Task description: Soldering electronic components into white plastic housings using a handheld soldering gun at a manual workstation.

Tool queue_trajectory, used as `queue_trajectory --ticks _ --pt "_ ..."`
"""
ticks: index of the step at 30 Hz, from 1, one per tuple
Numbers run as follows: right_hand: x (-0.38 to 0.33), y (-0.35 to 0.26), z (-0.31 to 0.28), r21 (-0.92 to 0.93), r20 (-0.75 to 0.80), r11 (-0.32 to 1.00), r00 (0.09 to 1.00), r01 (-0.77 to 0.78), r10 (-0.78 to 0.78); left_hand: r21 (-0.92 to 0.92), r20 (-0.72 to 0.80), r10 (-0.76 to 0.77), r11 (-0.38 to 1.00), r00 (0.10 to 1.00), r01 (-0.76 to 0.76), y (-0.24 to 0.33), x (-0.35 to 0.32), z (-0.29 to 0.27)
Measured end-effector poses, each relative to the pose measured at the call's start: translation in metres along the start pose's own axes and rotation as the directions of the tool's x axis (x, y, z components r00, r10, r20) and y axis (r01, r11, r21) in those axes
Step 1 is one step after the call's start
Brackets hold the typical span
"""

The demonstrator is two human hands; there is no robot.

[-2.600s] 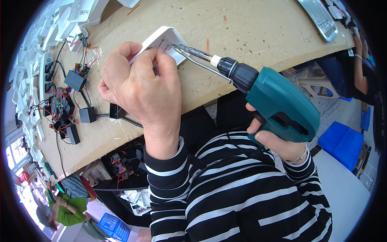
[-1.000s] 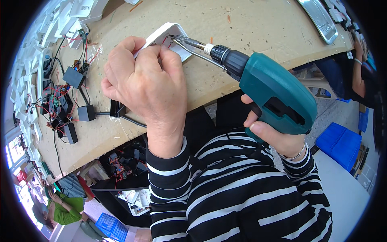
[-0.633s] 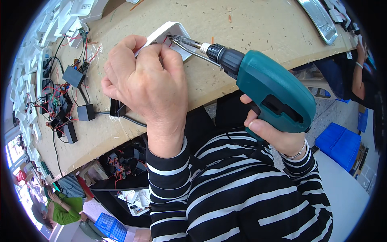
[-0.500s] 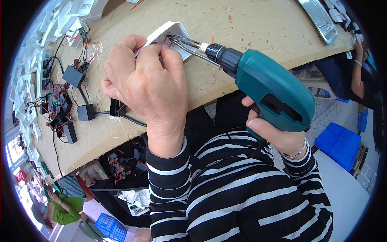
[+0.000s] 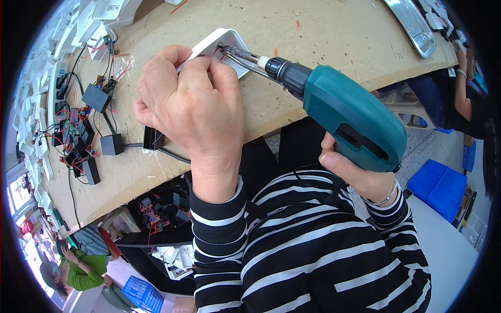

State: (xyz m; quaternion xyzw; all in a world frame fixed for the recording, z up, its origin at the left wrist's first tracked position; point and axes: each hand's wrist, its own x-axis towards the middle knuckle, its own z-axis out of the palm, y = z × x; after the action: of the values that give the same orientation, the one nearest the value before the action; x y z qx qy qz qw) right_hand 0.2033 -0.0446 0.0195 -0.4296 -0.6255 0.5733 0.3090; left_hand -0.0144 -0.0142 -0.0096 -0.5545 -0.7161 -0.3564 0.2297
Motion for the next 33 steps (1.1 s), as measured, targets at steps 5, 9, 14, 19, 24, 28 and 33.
queue_trajectory --ticks 5,9,14,19,24,28,33 --pt "0.0021 0.0021 0.0049 0.029 -0.086 0.998 0.995 0.051 -0.049 0.013 -0.002 0.005 1.0 1.0 -0.005 0.0011 0.0001 0.0001" --pt "0.0016 -0.0016 0.0044 0.004 -0.089 1.0 0.996 0.016 -0.015 0.012 -0.011 0.006 1.0 1.0 -0.005 0.0009 0.0002 0.0001" --pt "0.0005 -0.0028 0.0035 -0.028 -0.077 1.0 0.997 -0.003 0.001 0.012 -0.018 0.016 1.0 1.0 -0.016 0.0005 0.0003 0.0001" --pt "-0.0007 -0.0031 0.005 -0.009 -0.093 1.0 0.995 -0.021 0.02 -0.003 -0.017 0.009 1.0 1.0 -0.009 0.0005 0.0002 0.0006" --pt "-0.0017 -0.003 0.0055 -0.013 -0.091 1.0 0.996 -0.013 0.012 -0.003 -0.007 -0.008 1.0 1.0 0.008 0.0011 0.0 0.0001" --pt "-0.0034 -0.0002 0.006 0.042 -0.102 0.999 0.995 0.006 -0.001 0.006 -0.003 -0.005 1.0 1.0 0.005 0.002 0.0003 -0.0007" --pt "-0.0048 -0.0022 0.0061 0.009 -0.108 1.0 0.994 -0.003 0.004 0.012 -0.01 0.005 1.0 1.0 -0.005 0.0011 -0.0005 0.0"
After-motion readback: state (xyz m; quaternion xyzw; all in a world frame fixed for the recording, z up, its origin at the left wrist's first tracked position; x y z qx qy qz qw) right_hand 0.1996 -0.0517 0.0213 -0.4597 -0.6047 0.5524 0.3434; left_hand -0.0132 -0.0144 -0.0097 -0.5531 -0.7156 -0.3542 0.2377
